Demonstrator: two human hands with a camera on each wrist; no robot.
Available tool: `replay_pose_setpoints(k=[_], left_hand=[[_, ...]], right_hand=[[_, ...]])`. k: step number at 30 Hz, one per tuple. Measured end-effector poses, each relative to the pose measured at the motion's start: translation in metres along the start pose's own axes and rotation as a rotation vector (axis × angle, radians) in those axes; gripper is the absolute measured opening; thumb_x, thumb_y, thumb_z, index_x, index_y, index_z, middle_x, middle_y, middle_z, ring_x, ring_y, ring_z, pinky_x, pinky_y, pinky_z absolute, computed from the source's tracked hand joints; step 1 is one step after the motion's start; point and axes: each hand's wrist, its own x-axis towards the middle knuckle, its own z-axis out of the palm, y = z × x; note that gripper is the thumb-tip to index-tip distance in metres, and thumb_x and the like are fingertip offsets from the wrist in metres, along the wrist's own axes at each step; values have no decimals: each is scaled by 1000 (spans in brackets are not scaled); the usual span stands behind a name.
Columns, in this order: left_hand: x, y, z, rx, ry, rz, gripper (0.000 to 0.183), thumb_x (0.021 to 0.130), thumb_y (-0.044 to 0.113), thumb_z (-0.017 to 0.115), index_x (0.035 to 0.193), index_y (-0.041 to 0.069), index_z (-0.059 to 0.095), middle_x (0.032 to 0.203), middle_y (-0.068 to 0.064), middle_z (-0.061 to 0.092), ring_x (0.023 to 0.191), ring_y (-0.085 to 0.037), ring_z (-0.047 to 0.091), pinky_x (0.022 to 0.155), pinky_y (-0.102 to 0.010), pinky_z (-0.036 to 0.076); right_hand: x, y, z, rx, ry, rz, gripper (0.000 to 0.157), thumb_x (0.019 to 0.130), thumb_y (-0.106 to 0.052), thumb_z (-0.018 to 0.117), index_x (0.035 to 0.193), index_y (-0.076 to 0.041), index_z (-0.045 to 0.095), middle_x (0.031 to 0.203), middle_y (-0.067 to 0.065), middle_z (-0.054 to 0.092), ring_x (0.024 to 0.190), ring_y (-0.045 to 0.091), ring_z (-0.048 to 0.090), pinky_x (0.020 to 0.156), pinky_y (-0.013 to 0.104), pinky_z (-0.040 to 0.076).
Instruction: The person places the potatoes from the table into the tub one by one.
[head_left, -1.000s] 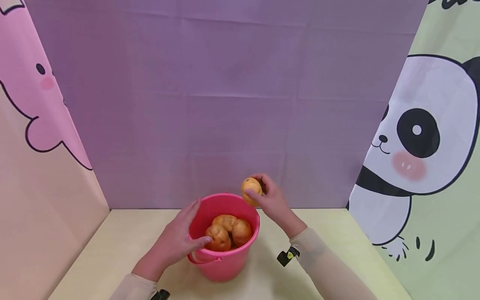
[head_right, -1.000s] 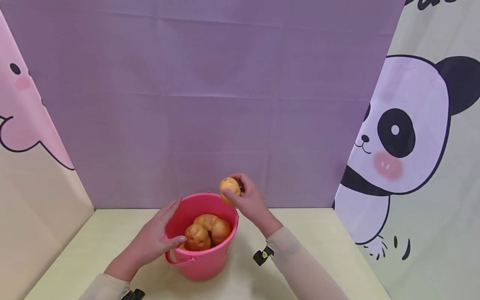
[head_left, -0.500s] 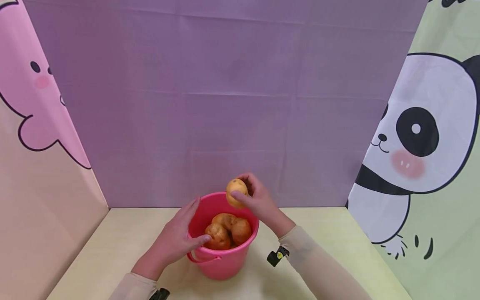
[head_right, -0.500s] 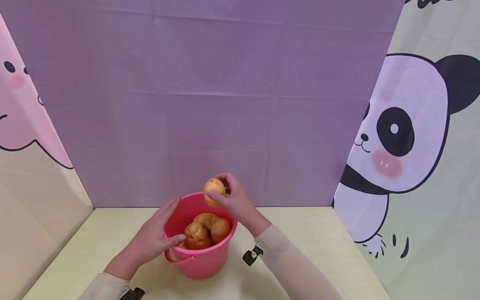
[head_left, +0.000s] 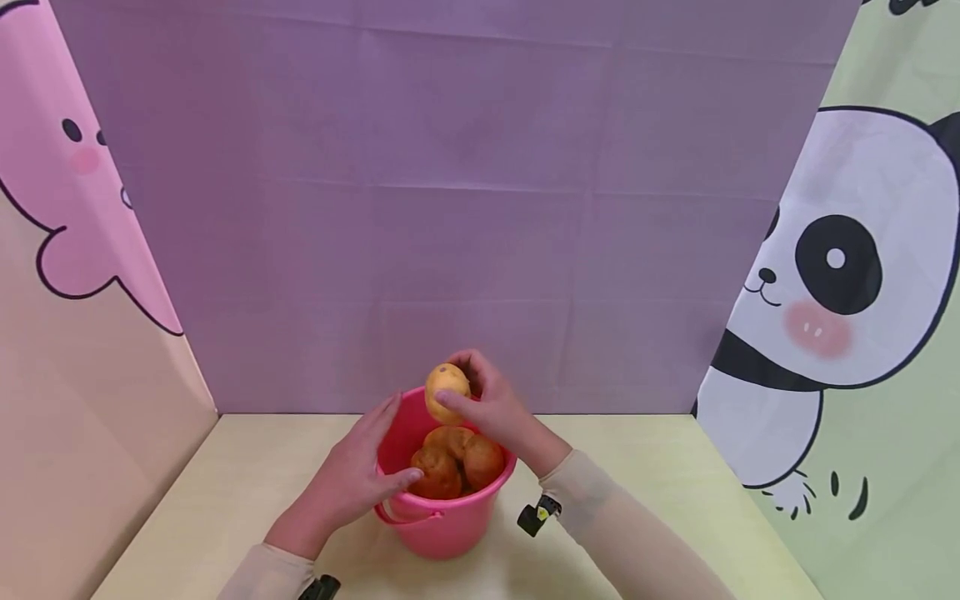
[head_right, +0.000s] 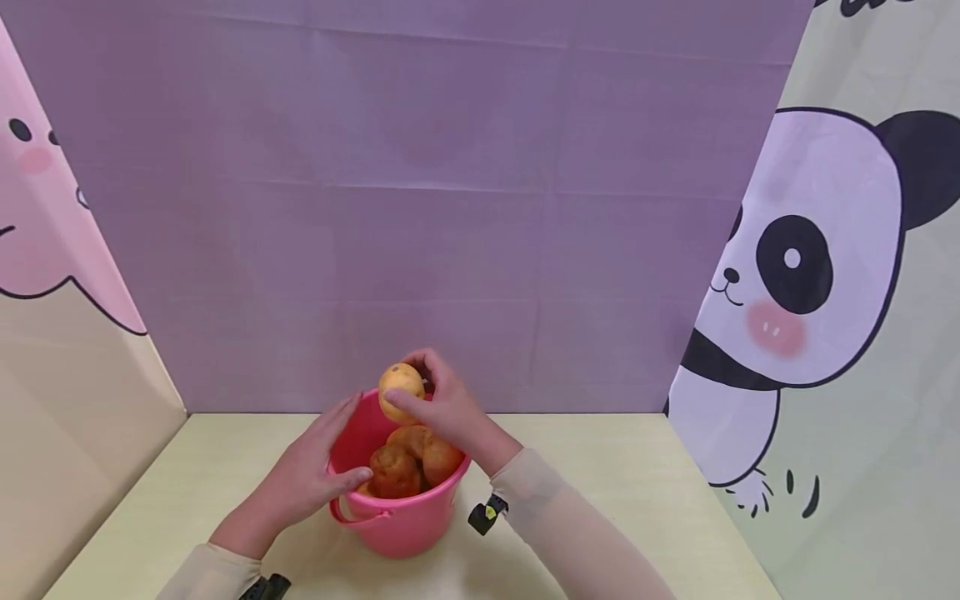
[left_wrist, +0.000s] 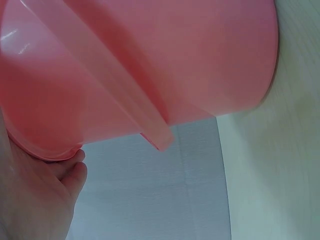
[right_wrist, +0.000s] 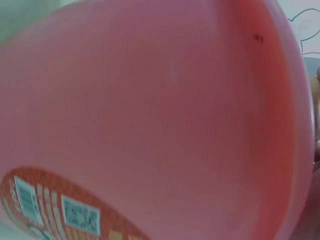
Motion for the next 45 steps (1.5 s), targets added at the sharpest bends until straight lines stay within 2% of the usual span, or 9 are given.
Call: replay_pose_setpoints(k=[6, 21, 33, 40, 45], left_hand=[[1, 0, 1, -9, -5, -9, 118, 87, 59, 88, 176, 12, 27, 178, -14, 33, 157, -47, 39, 100, -63, 62], [2, 3, 2, -16, 37, 59, 109, 91, 58, 84, 175, 13, 32, 175, -14, 38, 153, -46, 46, 103, -65, 60], [1, 3, 1, -48, 41, 70, 107, 89, 55, 87, 175, 25, 32, 172, -8, 43, 150, -40, 51, 104, -61, 60], [-1, 2, 2, -24, 36, 65, 112, 90, 57, 85, 174, 8, 31, 176, -16, 38, 156, -46, 43, 112, -67, 52], [-2, 4, 2, -43, 16, 16, 119, 87, 59, 88, 176, 8, 28, 177, -15, 35, 158, -45, 41, 113, -66, 52]], right_hand=[[1, -4, 10, 24, -38, -6, 45, 104, -20, 77, 140, -9, 52, 132, 12, 66, 117, 24, 68, 98, 37, 65], [0, -8, 22, 80, -120, 63, 43, 106, -25, 74, 138, -11, 49, 133, 10, 62, 122, 23, 67, 104, 37, 61], [-1, -7, 25, 82, -143, 68, 43, 106, -30, 74, 139, -12, 53, 132, 7, 64, 120, 20, 68, 104, 36, 61], [-1, -8, 25, 14, -132, 45, 39, 109, -23, 69, 142, -10, 53, 137, 8, 63, 129, 24, 64, 108, 37, 59], [-2, -8, 23, -28, -113, 38, 38, 110, -21, 66, 143, -9, 53, 138, 8, 64, 131, 24, 62, 108, 36, 58]])
